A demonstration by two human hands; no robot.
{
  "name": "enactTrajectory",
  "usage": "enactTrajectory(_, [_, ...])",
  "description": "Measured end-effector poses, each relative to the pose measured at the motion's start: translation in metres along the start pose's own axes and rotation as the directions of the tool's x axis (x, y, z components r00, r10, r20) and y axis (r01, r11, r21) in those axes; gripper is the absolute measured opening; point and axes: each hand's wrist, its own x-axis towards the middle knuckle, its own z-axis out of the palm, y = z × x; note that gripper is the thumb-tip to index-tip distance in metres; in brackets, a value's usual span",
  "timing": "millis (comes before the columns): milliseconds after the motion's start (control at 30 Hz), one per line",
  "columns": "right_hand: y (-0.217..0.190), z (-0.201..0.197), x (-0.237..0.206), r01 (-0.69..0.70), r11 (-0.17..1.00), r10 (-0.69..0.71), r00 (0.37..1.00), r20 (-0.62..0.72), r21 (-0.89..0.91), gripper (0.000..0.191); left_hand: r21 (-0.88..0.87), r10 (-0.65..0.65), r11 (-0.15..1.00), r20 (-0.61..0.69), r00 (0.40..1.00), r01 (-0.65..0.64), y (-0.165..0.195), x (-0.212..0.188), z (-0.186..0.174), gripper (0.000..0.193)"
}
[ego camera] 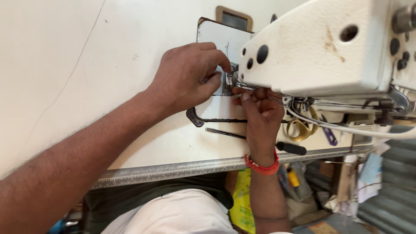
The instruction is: The person threads an industrial sewing machine at a workbench. They use a long screwdriver-like tool to guide the thread through the machine's upper path, pull the thread taut, then work the thread down toward the needle area and thread the needle by hand, making repeated fine adjustments at the needle and presser foot.
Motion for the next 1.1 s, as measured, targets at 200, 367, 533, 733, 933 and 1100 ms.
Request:
enactTrajectory(200, [0.01,-0.006,-0.004,0.003,0.976,-0.002,1.0,-0.007,0.216,0.019,-0.003,-0.004,1.0,0.041,0.999,0.004,0.008,0.001,-0.002,0.014])
enactTrajectory(367, [0.024,-0.024,-0.009,0.04,0.925,-0.022,0.998,-0.051,0.379,0.027,-0.076,-0.084,0.993,0.052,0.995,0.088,0.014,0.002,0.002,0.01])
enactTrajectory(533, [0.011,-0.045,-0.016,0.113,0.839,-0.107,0.993,-0.042,0.532,0.021,-0.159,-0.115,0.98,0.015,0.993,0.116,0.022,0.005,0.01,0.013])
enactTrajectory(733, [-0.032,-0.127,-0.064,0.184,0.967,-0.177,0.983,-0.051,0.175,0.031,-0.187,-0.304,0.93,0.091,0.948,0.317,0.035,-0.005,0.017,0.014])
enactTrajectory(933, [-0.021,-0.214,-0.072,0.322,0.678,-0.283,0.944,0.169,-0.661,0.032,-0.01,-0.373,0.928,-0.061,0.926,0.373,0.038,-0.03,0.033,0.034])
enactTrajectory(1100, [0.01,-0.238,-0.067,0.337,0.601,-0.199,0.941,0.273,-0.725,0.034,0.423,0.039,0.906,-0.119,0.992,0.015,0.032,-0.051,0.069,0.023])
